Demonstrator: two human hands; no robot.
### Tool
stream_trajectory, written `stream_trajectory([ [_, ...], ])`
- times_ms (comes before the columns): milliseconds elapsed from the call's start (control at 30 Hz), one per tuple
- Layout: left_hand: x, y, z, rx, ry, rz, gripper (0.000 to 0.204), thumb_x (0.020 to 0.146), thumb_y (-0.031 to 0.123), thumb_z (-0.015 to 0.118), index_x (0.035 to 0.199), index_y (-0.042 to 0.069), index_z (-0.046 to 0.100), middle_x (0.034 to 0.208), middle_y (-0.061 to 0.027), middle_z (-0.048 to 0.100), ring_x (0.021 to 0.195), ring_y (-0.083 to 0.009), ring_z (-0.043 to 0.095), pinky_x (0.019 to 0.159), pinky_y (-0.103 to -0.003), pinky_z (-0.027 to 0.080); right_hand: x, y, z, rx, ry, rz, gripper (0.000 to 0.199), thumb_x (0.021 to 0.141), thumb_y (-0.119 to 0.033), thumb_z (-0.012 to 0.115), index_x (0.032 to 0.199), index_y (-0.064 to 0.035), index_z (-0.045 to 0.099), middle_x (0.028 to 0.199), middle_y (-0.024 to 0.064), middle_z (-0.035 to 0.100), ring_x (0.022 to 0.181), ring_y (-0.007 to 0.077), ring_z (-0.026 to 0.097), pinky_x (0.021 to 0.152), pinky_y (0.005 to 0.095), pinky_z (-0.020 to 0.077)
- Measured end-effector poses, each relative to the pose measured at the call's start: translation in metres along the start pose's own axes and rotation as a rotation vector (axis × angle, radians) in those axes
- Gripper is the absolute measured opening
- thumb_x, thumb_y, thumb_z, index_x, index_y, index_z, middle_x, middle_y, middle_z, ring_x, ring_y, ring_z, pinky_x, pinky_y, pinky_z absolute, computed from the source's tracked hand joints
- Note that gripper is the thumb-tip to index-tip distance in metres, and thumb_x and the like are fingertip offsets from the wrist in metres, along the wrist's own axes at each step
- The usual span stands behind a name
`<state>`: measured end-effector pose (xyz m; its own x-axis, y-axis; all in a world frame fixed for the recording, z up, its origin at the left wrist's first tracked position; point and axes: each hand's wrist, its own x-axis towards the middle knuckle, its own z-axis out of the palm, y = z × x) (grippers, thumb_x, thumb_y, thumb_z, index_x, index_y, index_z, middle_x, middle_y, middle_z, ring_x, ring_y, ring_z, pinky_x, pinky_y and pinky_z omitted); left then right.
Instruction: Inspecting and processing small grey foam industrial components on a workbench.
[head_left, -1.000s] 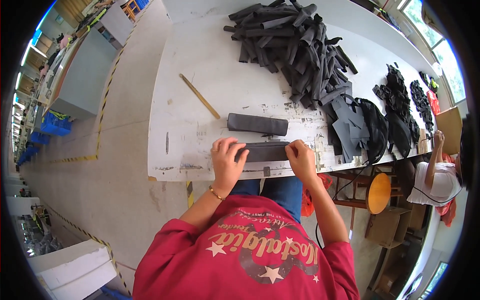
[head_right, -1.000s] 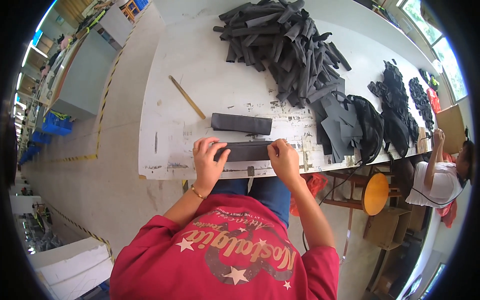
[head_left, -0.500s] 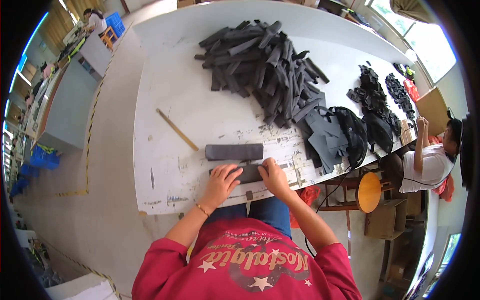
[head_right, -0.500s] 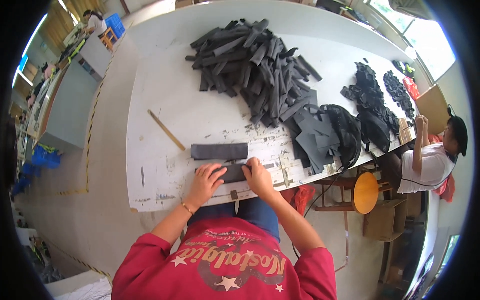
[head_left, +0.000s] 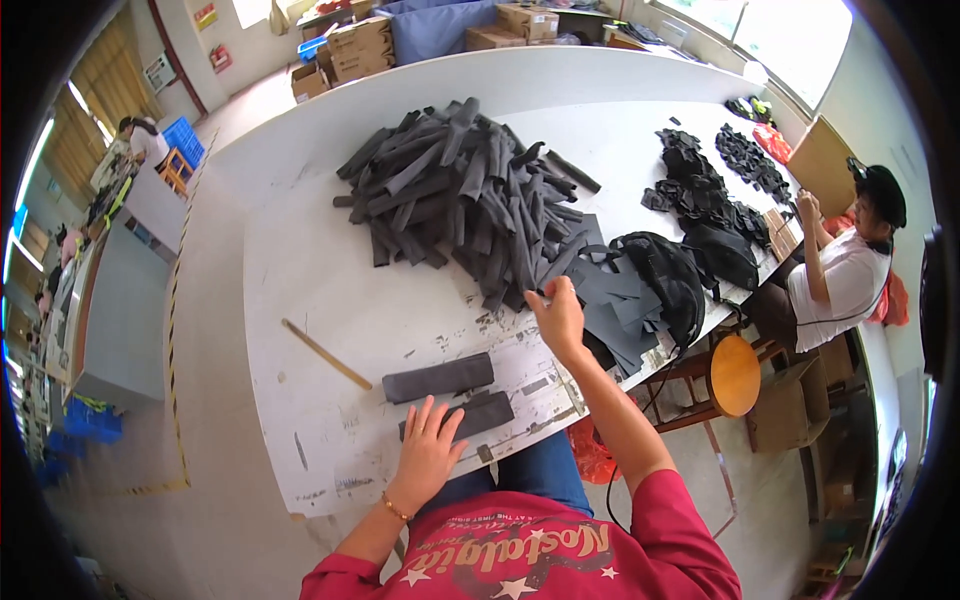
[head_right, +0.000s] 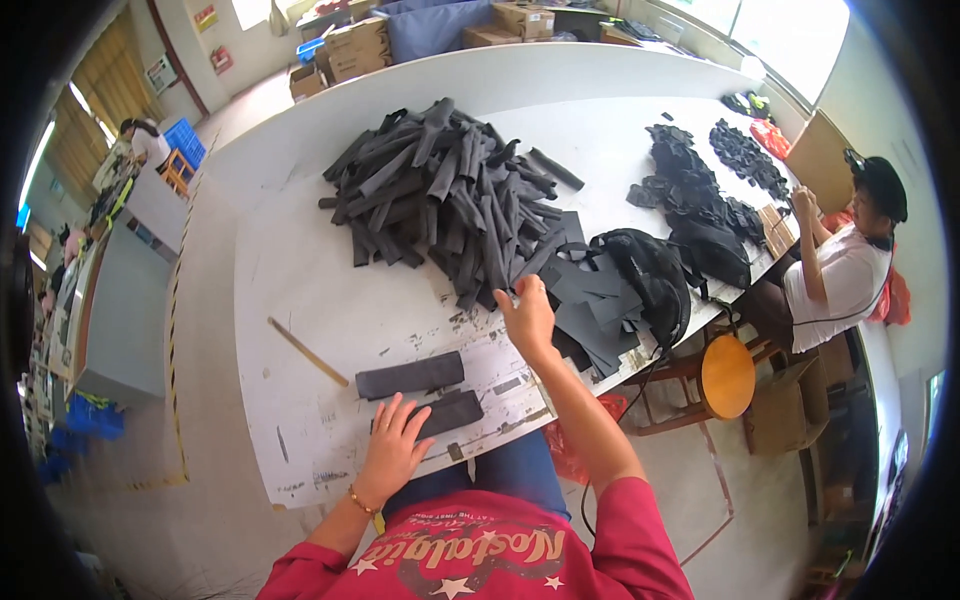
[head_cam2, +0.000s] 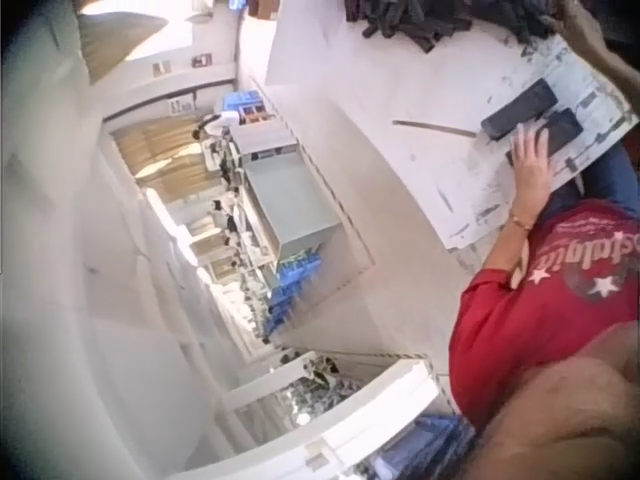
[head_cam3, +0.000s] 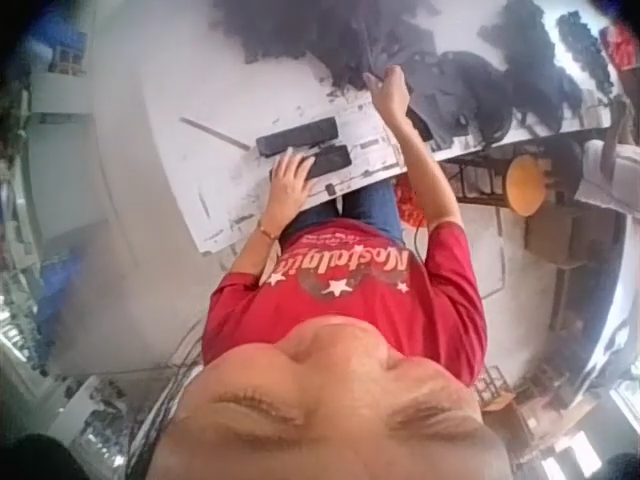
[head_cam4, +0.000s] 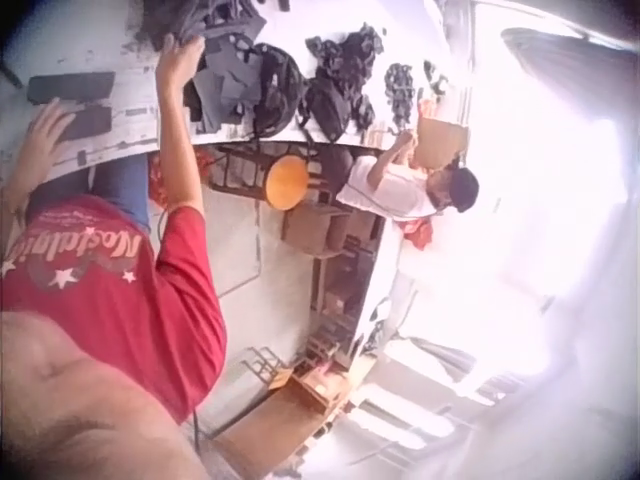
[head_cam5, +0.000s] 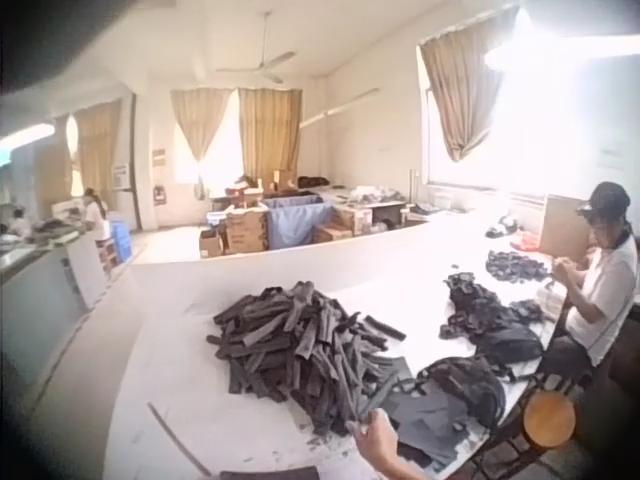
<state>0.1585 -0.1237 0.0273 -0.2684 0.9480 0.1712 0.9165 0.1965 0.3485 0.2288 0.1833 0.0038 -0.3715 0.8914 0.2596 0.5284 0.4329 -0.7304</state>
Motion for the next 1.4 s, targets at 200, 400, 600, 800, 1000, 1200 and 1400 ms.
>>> stream_trajectory([
  [200,0.056,-0.003,-0.021,-0.32,0.247,0.018,0.031,0.085,0.012,0.071,0.113,0.002,0.062,0.116,-0.0125,0.06,0.113,-0.0288,0.058,0.096,-0.04,0.047,0.01,0.007,0.014,0.162,0.056,-0.228,0.016,0.086,-0.012,0.066,0.096,-0.0027,0.057,0.087,0.016,0.063,0.079,0.0352,0.064,0.069,0.0416,0.0501],
  [400,0.149,0.015,0.01,-1.545,0.34,-0.438,0.031,0.092,0.012,0.066,0.118,-0.003,0.058,0.103,-0.0082,0.065,0.089,-0.0146,0.065,0.077,-0.028,0.055,-0.067,-0.015,-0.049,0.24,-0.17,-0.549,0.015,0.082,0.002,0.063,0.094,-0.0046,0.059,0.087,0.0113,0.063,0.073,0.0315,0.064,0.06,0.0386,0.0501],
  [600,0.16,0.014,0.024,-1.782,0.228,-0.522,0.027,0.087,0.006,0.071,0.112,-0.002,0.062,0.098,-0.0066,0.066,0.083,-0.0121,0.065,0.074,-0.026,0.056,-0.082,-0.019,-0.068,0.064,-0.321,-0.899,0.023,0.078,-0.002,0.068,0.099,-0.0097,0.061,0.088,0.0035,0.065,0.07,0.0199,0.059,0.056,0.0325,0.0506],
  [800,0.141,0.02,0.019,-1.549,0.254,-0.396,0.02,0.085,0.0,0.071,0.104,-0.002,0.067,0.096,-0.0043,0.068,0.08,-0.0084,0.064,0.071,-0.022,0.052,-0.06,-0.039,-0.112,0.381,-0.214,-0.477,0.018,0.081,0.002,0.071,0.097,-0.0002,0.063,0.087,0.0111,0.064,0.073,0.0199,0.061,0.063,0.0296,0.0486],
  [1000,0.134,0.042,-0.017,-0.7,0.501,0.1,0.022,0.076,-0.005,0.073,0.096,0.003,0.068,0.095,-0.0072,0.067,0.08,-0.017,0.066,0.069,-0.026,0.052,-0.033,-0.069,-0.15,0.55,-0.259,-0.21,0.015,0.086,-0.005,0.069,0.097,0.0026,0.062,0.085,0.0061,0.059,0.072,0.012,0.054,0.067,0.025,0.045],
  [1200,0.127,0.045,-0.026,-0.571,0.599,0.136,0.018,0.075,-0.008,0.071,0.088,0.004,0.066,0.088,-0.0074,0.066,0.073,-0.0216,0.065,0.062,-0.029,0.052,-0.048,-0.061,-0.138,0.405,-0.41,-0.18,0.012,0.091,-0.007,0.065,0.096,0.0028,0.061,0.074,0.0014,0.055,0.071,0.0098,0.052,0.067,0.0237,0.0437],
  [1400,0.114,0.041,-0.032,-0.551,0.676,0.102,0.019,0.074,-0.01,0.07,0.086,0.004,0.064,0.085,-0.0068,0.065,0.066,-0.02,0.063,0.057,-0.028,0.05,-0.052,-0.063,-0.141,0.786,-0.237,-0.059,0.009,0.094,-0.006,0.061,0.093,-0.0005,0.054,0.079,-0.0016,0.051,0.074,0.0067,0.045,0.069,0.0215,0.0404],
])
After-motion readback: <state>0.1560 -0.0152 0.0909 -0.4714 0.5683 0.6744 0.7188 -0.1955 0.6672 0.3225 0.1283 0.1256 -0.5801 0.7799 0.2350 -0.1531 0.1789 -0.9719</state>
